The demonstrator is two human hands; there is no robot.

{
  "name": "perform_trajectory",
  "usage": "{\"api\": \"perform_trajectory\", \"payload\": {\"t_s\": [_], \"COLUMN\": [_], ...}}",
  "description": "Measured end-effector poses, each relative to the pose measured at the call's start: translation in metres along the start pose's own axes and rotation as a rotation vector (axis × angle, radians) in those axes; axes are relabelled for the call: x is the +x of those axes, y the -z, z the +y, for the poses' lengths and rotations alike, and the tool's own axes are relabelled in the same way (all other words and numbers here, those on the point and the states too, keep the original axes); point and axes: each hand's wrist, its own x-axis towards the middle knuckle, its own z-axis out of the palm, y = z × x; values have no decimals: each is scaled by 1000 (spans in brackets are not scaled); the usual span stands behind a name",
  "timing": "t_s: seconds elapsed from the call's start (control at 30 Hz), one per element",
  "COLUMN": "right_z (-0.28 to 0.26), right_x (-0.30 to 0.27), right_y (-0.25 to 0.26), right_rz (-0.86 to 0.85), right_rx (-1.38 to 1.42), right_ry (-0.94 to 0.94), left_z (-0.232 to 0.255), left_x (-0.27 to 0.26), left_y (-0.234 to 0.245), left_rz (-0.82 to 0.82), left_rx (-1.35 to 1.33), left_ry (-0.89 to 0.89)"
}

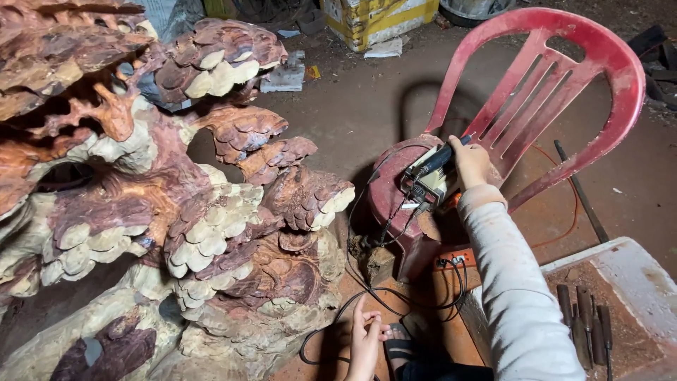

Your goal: Carving intricate details into a large wooden sculpture using a rotary tool and a manual chisel with a mallet.

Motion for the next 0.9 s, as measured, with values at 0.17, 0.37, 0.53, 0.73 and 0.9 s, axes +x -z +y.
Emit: {"api": "perform_trajectory", "payload": {"t_s": [0.17,0.37,0.53,0.73,0.9], "right_z": [-2,-9,-14,20,24], "right_x": [-28,-125,-150,-119,-115], "right_y": [13,42,30,-22,-29], "right_rz": [15,34,-203,-102,-358], "right_rx": [47,-127,-765,-1153,-1377], "right_ry": [249,857,1269,1359,1239], "left_z": [18,13,10,-1,-11], "left_x": [-10,-6,-4,0,4], "left_y": [-4,-9,-20,-21,-15], "left_rz": [-8,34,13,-58,-72], "left_rx": [49,2,-50,3,5], "left_ry": [-5,-12,29,-18,-21]}}
